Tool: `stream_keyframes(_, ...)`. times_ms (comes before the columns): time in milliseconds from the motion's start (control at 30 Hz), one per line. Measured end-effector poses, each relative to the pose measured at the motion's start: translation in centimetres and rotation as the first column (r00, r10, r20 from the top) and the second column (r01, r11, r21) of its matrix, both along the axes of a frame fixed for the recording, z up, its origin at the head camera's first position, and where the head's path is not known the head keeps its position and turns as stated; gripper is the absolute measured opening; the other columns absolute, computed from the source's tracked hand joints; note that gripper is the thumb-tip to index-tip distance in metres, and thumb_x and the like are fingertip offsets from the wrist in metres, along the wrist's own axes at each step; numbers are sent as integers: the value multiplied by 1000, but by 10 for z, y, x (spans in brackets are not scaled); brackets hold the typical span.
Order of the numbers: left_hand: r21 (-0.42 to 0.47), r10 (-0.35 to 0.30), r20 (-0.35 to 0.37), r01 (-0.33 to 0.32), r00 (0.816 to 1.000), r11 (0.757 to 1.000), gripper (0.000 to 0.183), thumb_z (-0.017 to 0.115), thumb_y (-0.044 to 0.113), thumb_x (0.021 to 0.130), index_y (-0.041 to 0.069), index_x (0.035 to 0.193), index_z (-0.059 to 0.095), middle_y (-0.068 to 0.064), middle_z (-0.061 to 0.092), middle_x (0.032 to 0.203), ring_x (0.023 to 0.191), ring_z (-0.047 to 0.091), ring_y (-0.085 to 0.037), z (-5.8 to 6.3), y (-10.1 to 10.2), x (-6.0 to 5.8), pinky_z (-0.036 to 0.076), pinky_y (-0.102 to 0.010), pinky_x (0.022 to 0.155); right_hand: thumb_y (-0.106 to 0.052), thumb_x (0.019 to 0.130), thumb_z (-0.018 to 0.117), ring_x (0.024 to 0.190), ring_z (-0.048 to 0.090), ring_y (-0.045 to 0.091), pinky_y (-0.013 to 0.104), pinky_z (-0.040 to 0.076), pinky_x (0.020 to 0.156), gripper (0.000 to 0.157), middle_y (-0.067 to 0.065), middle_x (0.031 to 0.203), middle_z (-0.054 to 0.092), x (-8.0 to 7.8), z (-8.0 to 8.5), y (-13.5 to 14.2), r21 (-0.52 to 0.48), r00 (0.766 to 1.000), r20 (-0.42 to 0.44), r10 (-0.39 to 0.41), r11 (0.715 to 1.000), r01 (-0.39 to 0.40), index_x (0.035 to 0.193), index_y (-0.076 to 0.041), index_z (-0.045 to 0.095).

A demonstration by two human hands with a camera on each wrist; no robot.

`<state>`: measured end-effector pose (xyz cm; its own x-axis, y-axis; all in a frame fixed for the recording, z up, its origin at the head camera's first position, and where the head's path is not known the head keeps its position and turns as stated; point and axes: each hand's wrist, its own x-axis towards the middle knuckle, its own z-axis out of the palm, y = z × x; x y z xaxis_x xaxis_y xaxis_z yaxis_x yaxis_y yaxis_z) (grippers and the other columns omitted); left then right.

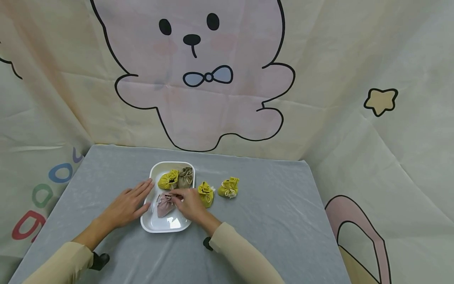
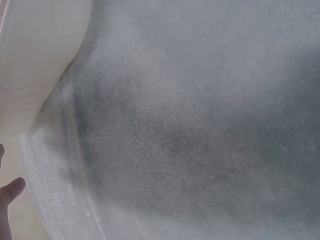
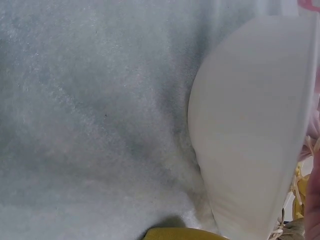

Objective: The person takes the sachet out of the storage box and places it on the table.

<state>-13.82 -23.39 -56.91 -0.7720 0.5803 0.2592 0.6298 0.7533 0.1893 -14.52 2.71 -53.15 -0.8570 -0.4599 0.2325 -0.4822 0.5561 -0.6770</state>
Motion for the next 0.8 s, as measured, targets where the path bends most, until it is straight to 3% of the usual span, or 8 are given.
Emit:
stream_keyframes(500, -14, 3, 11, -3, 1000, 1000, 68, 70, 25, 90, -4, 146, 45, -20, 41, 153, 132, 48, -39, 1, 0, 0, 48, -56, 88, -5, 91, 71, 86, 70, 4, 10, 49, 75, 18, 4, 103, 76, 1, 2, 6, -70, 997, -75, -12, 998, 7, 108, -5, 76)
stream_keyframes(800, -16, 12, 14, -12, 1000, 1000, 68, 70, 26, 90, -3, 146, 45, -20, 41, 153, 133, 47, -39, 0, 1, 0, 48, -56, 89, -5, 93, 69, 88, 69, 9, 11, 49, 76, 18, 8, 105, 75, 2, 25, 14, -147, 999, -44, -13, 989, 6, 109, -3, 75)
